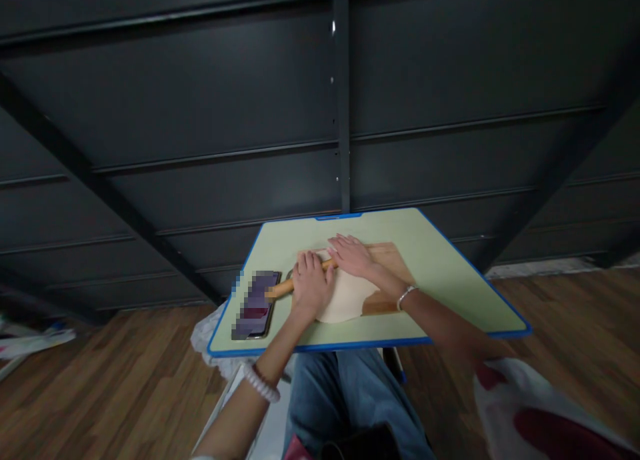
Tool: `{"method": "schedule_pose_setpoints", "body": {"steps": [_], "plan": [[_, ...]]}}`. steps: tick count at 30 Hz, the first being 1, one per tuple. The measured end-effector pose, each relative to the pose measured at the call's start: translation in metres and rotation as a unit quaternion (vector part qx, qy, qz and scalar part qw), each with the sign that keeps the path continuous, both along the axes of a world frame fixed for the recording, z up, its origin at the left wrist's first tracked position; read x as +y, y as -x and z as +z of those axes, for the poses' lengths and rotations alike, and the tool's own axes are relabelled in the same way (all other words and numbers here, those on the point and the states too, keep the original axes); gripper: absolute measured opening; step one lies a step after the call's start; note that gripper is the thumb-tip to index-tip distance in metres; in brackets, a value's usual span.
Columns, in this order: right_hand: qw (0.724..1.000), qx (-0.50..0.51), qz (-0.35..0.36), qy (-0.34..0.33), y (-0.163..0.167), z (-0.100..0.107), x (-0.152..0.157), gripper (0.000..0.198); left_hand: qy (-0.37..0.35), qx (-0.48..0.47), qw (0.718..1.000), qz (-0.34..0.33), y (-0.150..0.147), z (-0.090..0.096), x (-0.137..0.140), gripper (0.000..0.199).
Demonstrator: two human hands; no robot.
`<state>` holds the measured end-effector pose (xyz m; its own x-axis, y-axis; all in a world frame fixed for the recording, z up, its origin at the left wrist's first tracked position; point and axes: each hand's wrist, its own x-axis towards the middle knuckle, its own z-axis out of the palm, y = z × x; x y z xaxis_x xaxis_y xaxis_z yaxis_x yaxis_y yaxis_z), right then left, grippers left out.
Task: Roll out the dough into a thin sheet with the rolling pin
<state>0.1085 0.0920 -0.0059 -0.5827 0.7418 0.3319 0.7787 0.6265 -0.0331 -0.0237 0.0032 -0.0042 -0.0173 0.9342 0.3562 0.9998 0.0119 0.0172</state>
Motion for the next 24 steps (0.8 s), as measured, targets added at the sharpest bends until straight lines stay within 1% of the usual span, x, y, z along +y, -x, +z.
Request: {"method": "schedule_pose_setpoints", "body": {"steps": [4, 9, 11, 15, 18, 22, 24], "plan": [[0.999, 0.005, -0.030, 0.023, 0.016, 0.003, 0.019, 0.049, 0.041, -0.024, 0.999, 0.013, 0.012, 0.003, 0.028, 0.054], [0.988, 0.006, -0.095, 0.125, 0.027, 0.011, 0.036, 0.060, 0.029, -0.028, 0.998, 0.050, 0.019, 0.003, 0.051, 0.061], [0.983, 0.014, -0.114, 0.143, 0.030, 0.012, 0.044, 0.060, 0.035, -0.024, 0.998, 0.050, 0.021, 0.004, 0.058, 0.061], [0.970, 0.013, -0.149, 0.189, 0.038, 0.014, 0.061, 0.054, 0.064, 0.004, 0.998, 0.014, 0.027, 0.007, 0.072, 0.060], [0.960, 0.007, -0.160, 0.228, 0.043, 0.017, 0.070, 0.051, 0.096, 0.001, 0.995, -0.011, 0.033, 0.010, 0.083, 0.059], [0.956, 0.009, -0.164, 0.245, 0.049, 0.021, 0.077, 0.048, 0.145, -0.013, 0.989, -0.033, 0.040, 0.017, 0.096, 0.059], [0.951, 0.008, -0.175, 0.255, 0.052, 0.023, 0.080, 0.046, 0.170, -0.015, 0.985, -0.033, 0.043, 0.020, 0.104, 0.061]]}}
